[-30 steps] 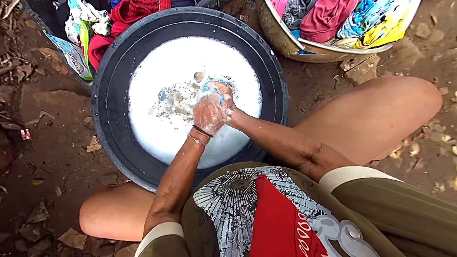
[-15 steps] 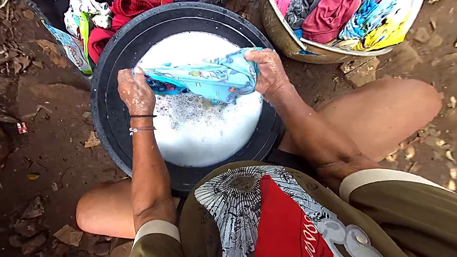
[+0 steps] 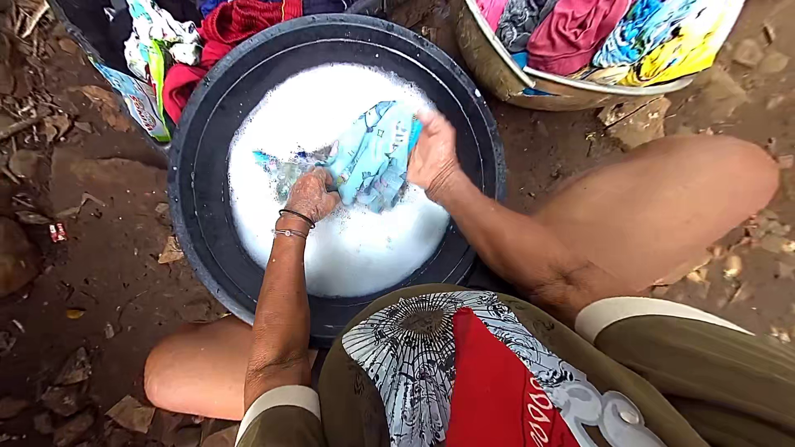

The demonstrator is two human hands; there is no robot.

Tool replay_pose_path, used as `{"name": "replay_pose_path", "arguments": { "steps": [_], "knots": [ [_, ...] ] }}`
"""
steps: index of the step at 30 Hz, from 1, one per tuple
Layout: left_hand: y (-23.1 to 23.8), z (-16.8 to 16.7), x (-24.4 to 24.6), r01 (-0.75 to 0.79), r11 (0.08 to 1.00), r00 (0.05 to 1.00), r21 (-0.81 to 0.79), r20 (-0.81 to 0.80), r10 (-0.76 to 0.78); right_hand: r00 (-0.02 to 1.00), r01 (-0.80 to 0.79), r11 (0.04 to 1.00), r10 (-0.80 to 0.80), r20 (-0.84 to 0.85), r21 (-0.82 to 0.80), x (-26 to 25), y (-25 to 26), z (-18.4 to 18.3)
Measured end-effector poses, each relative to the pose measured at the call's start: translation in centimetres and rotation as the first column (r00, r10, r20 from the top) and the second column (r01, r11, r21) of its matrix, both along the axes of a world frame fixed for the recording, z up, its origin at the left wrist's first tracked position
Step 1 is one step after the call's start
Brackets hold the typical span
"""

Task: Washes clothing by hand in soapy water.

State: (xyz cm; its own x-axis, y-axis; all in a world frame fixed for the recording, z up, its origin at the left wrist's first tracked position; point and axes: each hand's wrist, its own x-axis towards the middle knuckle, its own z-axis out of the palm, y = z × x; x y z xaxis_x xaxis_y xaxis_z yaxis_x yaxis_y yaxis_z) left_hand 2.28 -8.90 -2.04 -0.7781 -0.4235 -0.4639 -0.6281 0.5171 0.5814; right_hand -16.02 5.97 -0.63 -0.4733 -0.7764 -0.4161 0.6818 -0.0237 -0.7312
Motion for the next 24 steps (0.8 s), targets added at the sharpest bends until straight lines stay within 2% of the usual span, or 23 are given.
{"name": "replay_pose_path", "arguments": {
  "steps": [1, 3, 5, 7, 9, 12, 14, 15, 16, 17, 18, 20, 22, 24],
  "knots": [
    [0.1, 0.2, -0.3, 0.024, 0.998, 0.999, 0.062, 0.043, -0.027, 0.997, -0.063, 0.994, 0.067, -0.048, 0.089, 0.7, 0.2, -1.2],
    [1.0, 0.1, -0.5, 0.080, 0.982, 0.990, 0.171, 0.100, -0.099, 0.981, -0.182, 0.965, 0.191, -0.030, 0.188, 2.7, 1.1, -2.8],
    [2.5, -0.8, -0.5, 0.122, 0.985, 0.987, 0.121, 0.093, -0.134, 0.966, -0.256, 0.959, 0.259, -0.007, 0.118, 4.0, 1.0, -1.9],
    [3.5, -1.8, -0.8, 0.090, 0.996, 0.996, 0.014, 0.018, -0.090, 0.969, -0.245, 0.968, 0.246, 0.023, -0.047, 4.0, 0.1, 1.3],
    [4.1, -1.4, -1.0, -0.033, 0.999, 0.991, -0.001, -0.133, 0.033, 0.984, -0.163, 0.968, 0.175, 0.045, -0.193, 2.9, -0.5, 4.2],
    [2.7, 0.3, 0.1, -0.273, 0.949, 0.876, 0.159, -0.367, 0.313, 0.997, 0.035, 0.938, -0.009, 0.077, -0.345, 0.0, -0.6, 5.7],
    [0.8, 1.3, 1.2, -0.433, 0.878, 0.748, 0.206, -0.461, 0.477, 0.991, 0.128, 0.928, -0.106, 0.081, -0.349, -2.0, -0.6, 4.9],
    [-0.1, 1.6, 1.5, -0.499, 0.841, 0.693, 0.209, -0.486, 0.532, 0.991, 0.137, 0.946, -0.128, 0.049, -0.294, -2.6, -0.6, 3.9],
    [-0.7, 1.4, 1.5, -0.552, 0.816, 0.680, 0.173, -0.473, 0.560, 0.992, 0.123, 0.976, -0.128, -0.020, -0.178, -2.6, -0.5, 2.9],
    [-1.0, 0.9, 1.4, -0.571, 0.813, 0.714, 0.110, -0.421, 0.559, 0.990, 0.099, 0.995, -0.100, -0.099, -0.021, -2.2, -0.5, 1.6],
    [-1.2, 0.0, 1.3, -0.528, 0.848, 0.793, 0.046, -0.332, 0.512, 0.982, 0.068, 0.987, -0.040, -0.187, 0.147, -1.5, -0.5, 0.1],
    [-0.9, -2.9, 1.3, -0.312, 0.945, 0.949, -0.096, -0.085, 0.304, 0.944, -0.045, 0.917, 0.169, -0.283, 0.396, -0.2, -0.2, -3.6],
    [0.1, -5.1, 1.5, -0.130, 0.975, 0.976, -0.179, 0.153, 0.158, 0.930, -0.145, 0.872, 0.282, -0.237, 0.468, 0.6, 0.4, -5.0],
    [0.3, -6.0, 2.0, -0.131, 0.977, 0.968, -0.169, 0.189, 0.162, 0.971, -0.132, 0.936, 0.188, -0.145, 0.326, 0.4, 0.7, -3.0]
  ]
}}
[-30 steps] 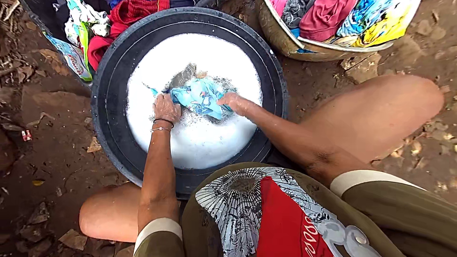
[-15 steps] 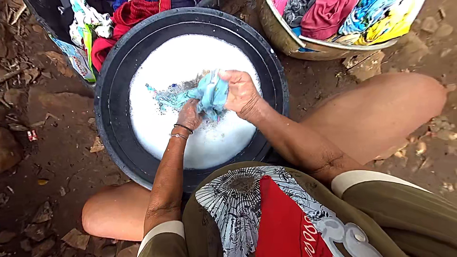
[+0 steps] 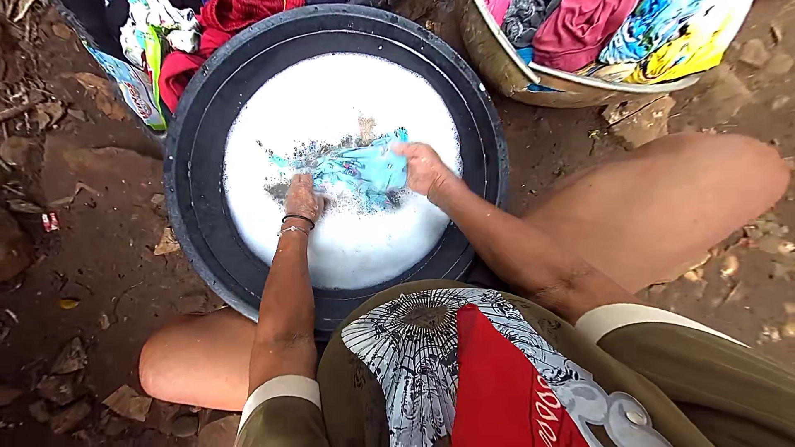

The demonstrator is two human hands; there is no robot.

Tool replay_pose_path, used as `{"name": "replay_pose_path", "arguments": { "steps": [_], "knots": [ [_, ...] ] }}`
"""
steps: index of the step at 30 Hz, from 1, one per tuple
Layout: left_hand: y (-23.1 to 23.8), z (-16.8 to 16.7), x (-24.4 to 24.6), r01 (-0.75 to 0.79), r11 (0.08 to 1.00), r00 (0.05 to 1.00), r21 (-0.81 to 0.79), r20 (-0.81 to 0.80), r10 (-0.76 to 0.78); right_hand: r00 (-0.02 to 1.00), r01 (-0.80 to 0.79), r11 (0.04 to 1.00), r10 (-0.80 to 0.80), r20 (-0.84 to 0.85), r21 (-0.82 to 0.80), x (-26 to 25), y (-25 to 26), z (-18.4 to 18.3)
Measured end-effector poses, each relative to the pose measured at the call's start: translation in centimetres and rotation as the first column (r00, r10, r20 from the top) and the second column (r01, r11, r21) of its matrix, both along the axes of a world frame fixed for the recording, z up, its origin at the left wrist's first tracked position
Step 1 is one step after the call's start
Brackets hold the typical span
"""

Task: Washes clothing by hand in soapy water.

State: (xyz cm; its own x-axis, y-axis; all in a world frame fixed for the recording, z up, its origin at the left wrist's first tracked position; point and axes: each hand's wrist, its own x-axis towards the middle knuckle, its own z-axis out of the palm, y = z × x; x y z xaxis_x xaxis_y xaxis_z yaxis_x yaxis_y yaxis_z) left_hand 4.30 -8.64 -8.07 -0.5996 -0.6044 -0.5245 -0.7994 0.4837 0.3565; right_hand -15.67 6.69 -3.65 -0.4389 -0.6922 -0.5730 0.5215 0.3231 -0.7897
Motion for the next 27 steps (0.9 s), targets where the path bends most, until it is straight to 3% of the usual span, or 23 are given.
{"name": "replay_pose_path", "arguments": {
  "steps": [2, 4, 6, 8, 10, 12, 15, 17, 18, 19, 20, 22, 23, 25, 27],
  "knots": [
    [-0.6, 0.4, 0.8, -0.073, 0.995, 0.987, 0.069, -0.138, 0.082, 0.966, 0.177, 0.951, -0.119, 0.228, -0.255, -1.1, 0.1, 3.2],
    [-1.2, 2.0, 0.8, -0.224, 0.956, 0.888, 0.187, -0.365, 0.280, 0.902, 0.373, 0.812, -0.205, 0.380, -0.448, -2.3, -0.5, 4.7],
    [-1.2, 3.3, -0.1, -0.337, 0.875, 0.600, 0.348, -0.637, 0.484, 0.867, 0.469, 0.778, -0.317, 0.383, -0.418, -2.4, -1.0, 4.4],
    [-1.1, 5.2, -1.5, -0.219, 0.824, 0.323, 0.523, -0.758, 0.567, 0.876, 0.426, 0.863, -0.320, 0.361, -0.270, -1.1, -1.0, 3.1],
    [0.4, 8.0, -3.2, -0.059, 0.821, 0.254, 0.569, -0.786, 0.563, 0.892, 0.310, 0.939, -0.233, 0.388, -0.147, 1.0, -0.5, 2.1],
    [2.7, 10.5, -4.7, 0.035, 0.875, 0.341, 0.482, -0.829, 0.443, 0.885, 0.251, 0.959, -0.171, 0.433, -0.132, 2.8, -0.8, 1.6],
    [7.1, 12.7, -6.7, 0.149, 0.968, 0.606, 0.199, -0.792, 0.070, 0.852, 0.343, 0.912, -0.200, 0.483, -0.228, 4.3, -1.7, 2.0],
    [9.4, 10.8, -7.1, 0.166, 0.965, 0.588, -0.205, -0.765, -0.264, 0.867, 0.367, 0.885, -0.213, 0.451, -0.286, 4.4, -2.2, 2.6],
    [9.8, 9.3, -7.0, 0.088, 0.912, 0.549, -0.400, -0.745, -0.379, 0.894, 0.364, 0.889, -0.249, 0.372, -0.280, 4.4, -2.5, 3.0],
    [9.6, 8.1, -6.7, -0.014, 0.873, 0.545, -0.487, -0.736, -0.402, 0.927, 0.343, 0.898, -0.275, 0.255, -0.277, 4.4, -2.6, 3.2],
    [9.0, 7.7, -6.3, -0.105, 0.874, 0.607, -0.475, -0.726, -0.322, 0.945, 0.323, 0.907, -0.294, 0.143, -0.270, 4.7, -2.6, 3.5],
    [7.2, 8.7, -6.0, -0.210, 0.936, 0.805, -0.283, -0.593, 0.002, 0.955, 0.277, 0.932, -0.294, -0.042, -0.232, 5.7, -2.3, 4.0],
    [6.3, 9.2, -6.3, -0.239, 0.949, 0.853, -0.206, -0.511, 0.104, 0.952, 0.260, 0.945, -0.285, -0.115, -0.198, 6.0, -2.6, 4.0],
    [6.5, 10.5, -6.8, -0.217, 0.969, 0.907, -0.114, -0.390, 0.158, 0.924, 0.205, 0.971, -0.233, -0.302, -0.123, 6.0, -2.8, 3.6],
    [8.3, 11.7, -6.7, -0.143, 0.980, 0.908, -0.138, -0.412, 0.075, 0.804, 0.086, 0.986, -0.152, -0.575, -0.141, 5.1, -3.0, 3.0]
  ]
}}
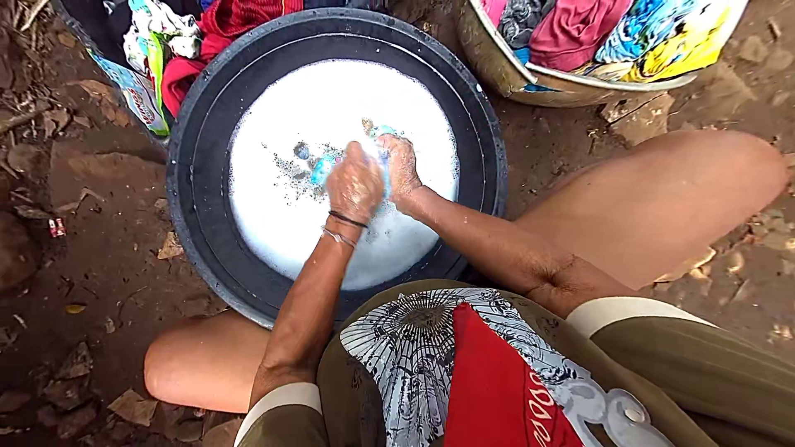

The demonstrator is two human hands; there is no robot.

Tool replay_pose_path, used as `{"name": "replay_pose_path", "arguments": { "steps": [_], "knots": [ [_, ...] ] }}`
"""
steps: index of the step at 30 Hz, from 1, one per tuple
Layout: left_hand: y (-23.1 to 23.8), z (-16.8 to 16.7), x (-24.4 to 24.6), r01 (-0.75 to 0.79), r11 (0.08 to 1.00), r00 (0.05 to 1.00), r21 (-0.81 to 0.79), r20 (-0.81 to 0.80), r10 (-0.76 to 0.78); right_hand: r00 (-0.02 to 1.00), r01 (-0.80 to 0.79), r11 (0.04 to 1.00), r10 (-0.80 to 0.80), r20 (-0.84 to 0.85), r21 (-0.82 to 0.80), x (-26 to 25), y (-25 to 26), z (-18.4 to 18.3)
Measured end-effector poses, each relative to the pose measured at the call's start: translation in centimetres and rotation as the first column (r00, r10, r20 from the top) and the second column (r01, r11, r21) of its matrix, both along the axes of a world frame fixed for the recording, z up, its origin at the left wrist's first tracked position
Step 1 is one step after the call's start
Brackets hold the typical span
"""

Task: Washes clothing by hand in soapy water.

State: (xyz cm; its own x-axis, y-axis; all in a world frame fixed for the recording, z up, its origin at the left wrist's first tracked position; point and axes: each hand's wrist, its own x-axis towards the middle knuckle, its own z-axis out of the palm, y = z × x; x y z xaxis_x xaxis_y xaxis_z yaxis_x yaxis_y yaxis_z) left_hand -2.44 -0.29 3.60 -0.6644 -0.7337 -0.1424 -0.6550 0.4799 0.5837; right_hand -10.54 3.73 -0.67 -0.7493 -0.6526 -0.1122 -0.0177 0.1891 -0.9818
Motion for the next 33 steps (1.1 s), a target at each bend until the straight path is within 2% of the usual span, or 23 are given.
{"name": "replay_pose_path", "arguments": {
  "steps": [1, 2, 4, 6, 8, 10, 12, 14, 15, 17, 19, 20, 21, 22, 23, 24, 25, 26, 28, 30, 31, 33],
  "knots": [
    [1.2, -0.1, 0.1, 0.045, 0.997, 0.997, -0.062, -0.065, -0.049, 0.992, -0.029, 0.999, 0.026, -0.123, -0.022, -0.4, 0.2, -0.6],
    [1.8, -0.2, 0.3, 0.072, 0.995, 0.992, -0.076, -0.098, -0.079, 0.989, -0.060, 0.998, 0.057, -0.133, -0.018, -0.4, 0.7, -0.7],
    [-0.1, -0.7, 0.6, 0.046, 0.999, 0.999, 0.027, -0.030, -0.045, 0.995, -0.101, 0.995, 0.101, 0.012, 0.027, 0.5, 1.7, 1.6],
    [-3.2, -1.3, 0.6, -0.054, 0.986, 0.989, 0.155, 0.142, 0.032, 0.964, -0.102, 0.993, 0.114, 0.239, -0.063, 1.8, 2.1, 2.0],
    [-4.6, -1.6, 1.2, -0.127, 0.982, 0.977, 0.136, 0.189, 0.100, 0.932, -0.184, 0.968, 0.226, 0.283, -0.168, 2.3, 2.5, 2.6],
    [-5.6, -1.3, 2.8, -0.182, 0.978, 0.983, 0.104, 0.052, 0.177, 0.930, -0.304, 0.943, 0.325, 0.172, -0.136, 0.8, 2.3, 3.1],
    [-7.0, -0.5, 4.9, -0.307, 0.948, 0.925, 0.089, -0.205, 0.319, 0.934, -0.343, 0.939, 0.340, 0.109, 0.007, -1.7, 2.0, 3.6],
    [-9.2, 0.1, 6.7, -0.441, 0.887, 0.717, 0.136, -0.541, 0.439, 0.954, -0.292, 0.949, 0.279, 0.112, 0.120, -4.3, 2.0, 4.9],
    [-10.2, 0.6, 7.4, -0.473, 0.867, 0.598, 0.154, -0.668, 0.444, 0.963, -0.254, 0.961, 0.240, 0.122, 0.111, -5.3, 2.1, 5.7],
    [-11.5, 1.8, 8.5, -0.503, 0.851, 0.444, 0.153, -0.799, 0.406, 0.947, -0.213, 0.975, 0.222, 0.233, -0.062, -7.1, 2.8, 7.1],
    [-12.5, 2.4, 9.2, -0.484, 0.865, 0.414, 0.129, -0.838, 0.356, 0.865, -0.205, 0.907, 0.344, 0.365, -0.368, -8.5, 3.6, 8.6],
    [-13.1, 2.1, 9.6, -0.497, 0.861, 0.433, 0.106, -0.830, 0.352, 0.836, -0.192, 0.851, 0.402, 0.372, -0.488, -8.9, 3.8, 8.9],
    [-13.5, 1.7, 9.8, -0.541, 0.837, 0.500, 0.082, -0.769, 0.399, 0.823, -0.146, 0.816, 0.414, 0.389, -0.559, -9.2, 3.7, 8.7],
    [-13.7, 1.3, 9.9, -0.587, 0.808, 0.617, 0.045, -0.621, 0.483, 0.832, -0.077, 0.821, 0.365, 0.417, -0.566, -9.2, 3.4, 8.0],
    [-13.6, 1.0, 9.8, -0.580, 0.814, 0.741, 0.024, -0.398, 0.540, 0.858, -0.016, 0.869, 0.266, 0.440, -0.494, -9.0, 2.9, 7.0],
    [-13.6, 0.2, 9.3, -0.527, 0.849, 0.828, 0.032, -0.207, 0.522, 0.870, 0.021, 0.925, 0.171, 0.463, -0.380, -8.5, 2.4, 5.5],
    [-13.4, -1.2, 8.6, -0.459, 0.887, 0.882, 0.056, -0.094, 0.462, 0.863, 0.018, 0.965, 0.116, 0.491, -0.260, -7.9, 2.0, 3.4],
    [-12.9, -2.9, 8.0, -0.371, 0.924, 0.925, 0.088, -0.049, 0.376, 0.853, 0.001, 0.989, 0.077, 0.517, -0.148, -7.2, 1.8, 0.9],
    [-11.1, -6.6, 6.7, -0.162, 0.981, 0.987, 0.108, 0.013, 0.161, 0.846, -0.077, 0.996, 0.042, 0.532, 0.045, -5.8, 2.3, -3.9],
    [-8.6, -9.9, 5.8, 0.035, 0.995, 0.975, 0.090, 0.218, -0.054, 0.847, -0.150, 0.967, 0.017, 0.532, 0.206, -4.2, 2.9, -6.3],
    [-7.6, -10.9, 5.4, 0.073, 0.991, 0.943, 0.114, 0.314, -0.106, 0.839, -0.178, 0.948, 0.006, 0.544, 0.263, -3.7, 3.0, -7.0],
    [-7.0, -12.0, 5.1, 0.067, 0.979, 0.906, 0.192, 0.400, -0.140, 0.818, -0.213, 0.918, -0.019, 0.575, 0.334, -3.4, 3.0, -7.7]
  ]
}}
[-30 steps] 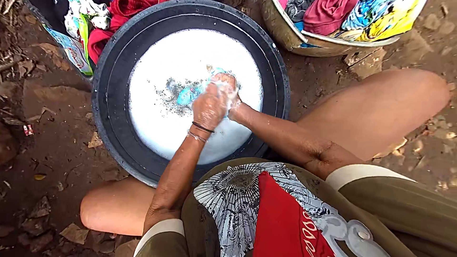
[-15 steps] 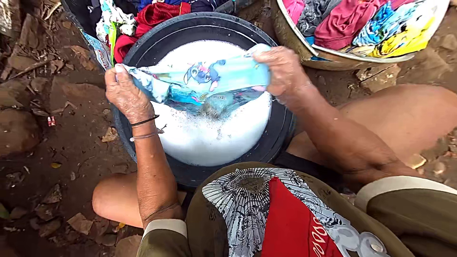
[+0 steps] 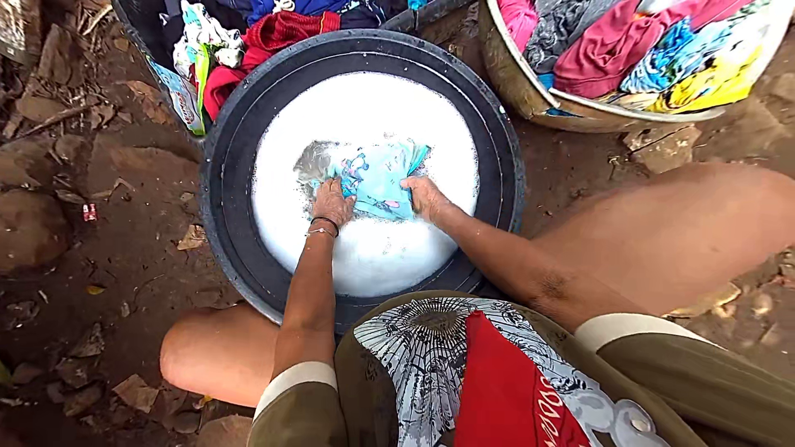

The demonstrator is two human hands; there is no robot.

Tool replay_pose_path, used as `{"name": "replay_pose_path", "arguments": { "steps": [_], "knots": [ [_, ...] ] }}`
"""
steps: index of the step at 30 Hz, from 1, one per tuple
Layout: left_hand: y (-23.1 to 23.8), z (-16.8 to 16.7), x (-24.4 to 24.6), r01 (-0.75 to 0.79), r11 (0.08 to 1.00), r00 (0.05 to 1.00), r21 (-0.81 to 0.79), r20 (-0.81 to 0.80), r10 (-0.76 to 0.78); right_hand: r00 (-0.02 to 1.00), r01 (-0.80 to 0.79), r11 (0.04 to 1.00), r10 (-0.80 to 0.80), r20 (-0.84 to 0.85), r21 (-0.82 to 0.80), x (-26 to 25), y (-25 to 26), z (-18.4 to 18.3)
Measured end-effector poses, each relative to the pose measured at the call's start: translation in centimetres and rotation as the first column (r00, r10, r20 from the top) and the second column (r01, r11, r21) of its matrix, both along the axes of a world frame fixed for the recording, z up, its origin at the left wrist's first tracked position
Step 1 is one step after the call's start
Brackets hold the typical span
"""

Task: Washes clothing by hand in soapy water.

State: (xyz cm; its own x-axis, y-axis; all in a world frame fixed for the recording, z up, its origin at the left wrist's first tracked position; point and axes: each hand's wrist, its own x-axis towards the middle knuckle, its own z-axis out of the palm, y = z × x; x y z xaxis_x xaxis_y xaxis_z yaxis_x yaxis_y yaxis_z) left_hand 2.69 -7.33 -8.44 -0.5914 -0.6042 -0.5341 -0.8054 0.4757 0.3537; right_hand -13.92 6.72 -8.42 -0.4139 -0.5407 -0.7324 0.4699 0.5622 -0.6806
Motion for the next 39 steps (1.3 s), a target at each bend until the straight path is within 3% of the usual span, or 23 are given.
{"name": "replay_pose_path", "arguments": {
  "steps": [2, 4, 7, 9, 10, 12, 14, 16, 18, 20, 24, 26, 28, 32, 35, 37, 38, 39],
  "knots": [
    [0.1, 0.2, 0.0, 0.037, 0.997, 0.993, 0.068, 0.108, -0.044, 0.999, 0.021, 1.000, -0.021, -0.029, -0.001, -0.2, -0.1, 0.7],
    [0.0, 1.3, 0.4, 0.104, 0.985, 0.975, 0.137, 0.179, -0.128, 0.996, 0.076, 0.988, -0.083, -0.044, -0.134, -0.9, -0.4, 2.7],
    [-0.7, 1.3, 2.0, 0.005, 0.991, 1.000, 0.136, 0.004, -0.005, 0.968, 0.250, 0.844, -0.218, 0.123, -0.475, -2.2, -0.4, 6.3],
    [-1.5, 1.7, 2.5, -0.071, 0.989, 0.987, 0.130, -0.137, 0.089, 0.943, 0.330, 0.719, -0.226, 0.243, -0.612, -2.9, -0.4, 7.6],
    [-1.9, 2.1, 2.6, -0.085, 0.989, 0.979, 0.122, -0.175, 0.106, 0.930, 0.365, 0.682, -0.229, 0.288, -0.633, -3.0, -0.4, 7.6],
    [-2.6, 2.9, 2.7, -0.166, 0.978, 0.940, 0.129, -0.280, 0.197, 0.889, 0.453, 0.699, -0.312, 0.334, -0.554, -2.6, -0.4, 7.1],
    [-3.3, 3.4, 3.0, -0.362, 0.909, 0.803, 0.205, -0.427, 0.416, 0.848, 0.526, 0.750, -0.432, 0.306, -0.401, -2.0, 0.3, 6.3],
    [-3.6, 3.4, 3.3, -0.457, 0.849, 0.668, 0.264, -0.529, 0.524, 0.869, 0.492, 0.791, -0.419, 0.263, -0.365, -1.4, 2.1, 5.2],
    [-2.9, 2.0, 3.9, -0.350, 0.932, 0.775, 0.095, -0.530, 0.345, 0.901, 0.423, 0.819, -0.336, 0.273, -0.388, -1.0, 2.9, 4.4],
    [-2.0, -0.1, 3.2, -0.207, 0.977, 0.888, -0.046, -0.427, 0.168, 0.925, 0.360, 0.850, -0.270, 0.268, -0.385, -0.1, 1.5, 4.3],
    [-1.0, 2.7, 1.8, -0.127, 0.982, 0.977, 0.139, -0.153, 0.148, 0.986, 0.151, 0.903, -0.107, 0.130, -0.403, 3.1, 0.8, 7.8],
    [-0.8, 3.3, 2.2, -0.120, 0.984, 0.980, 0.134, -0.145, 0.139, 0.977, 0.129, 0.865, -0.027, 0.211, -0.484, 2.6, 1.5, 7.2],
    [-1.3, 2.9, 2.9, -0.190, 0.975, 0.946, 0.115, -0.245, 0.213, 0.951, 0.112, 0.766, 0.102, 0.292, -0.633, 0.3, 2.2, 3.8],
    [-2.6, 5.0, 2.8, -0.435, 0.888, 0.802, 0.147, -0.385, 0.456, 0.970, 0.109, 0.748, 0.065, 0.235, -0.655, -1.6, 2.0, 0.8],
    [-1.6, 6.4, 0.8, -0.291, 0.957, 0.844, 0.007, -0.469, 0.260, 0.943, 0.104, 0.727, 0.145, 0.299, -0.679, -0.9, 1.1, 0.7],
    [1.0, 9.1, -1.2, -0.104, 0.994, 0.893, -0.039, -0.443, 0.076, 0.953, 0.029, 0.805, 0.156, 0.258, -0.593, 2.1, 0.5, 5.5],
    [2.8, 10.5, -2.0, -0.001, 0.998, 0.904, -0.056, -0.428, -0.023, 0.970, 0.097, 0.866, 0.027, 0.241, -0.490, 5.3, 0.1, 10.4],
    [4.7, 11.4, -2.8, 0.110, 0.987, 0.904, -0.118, -0.400, -0.149, 0.957, -0.057, 0.813, 0.209, 0.200, -0.579, 5.9, 0.7, 12.5]
  ]
}}
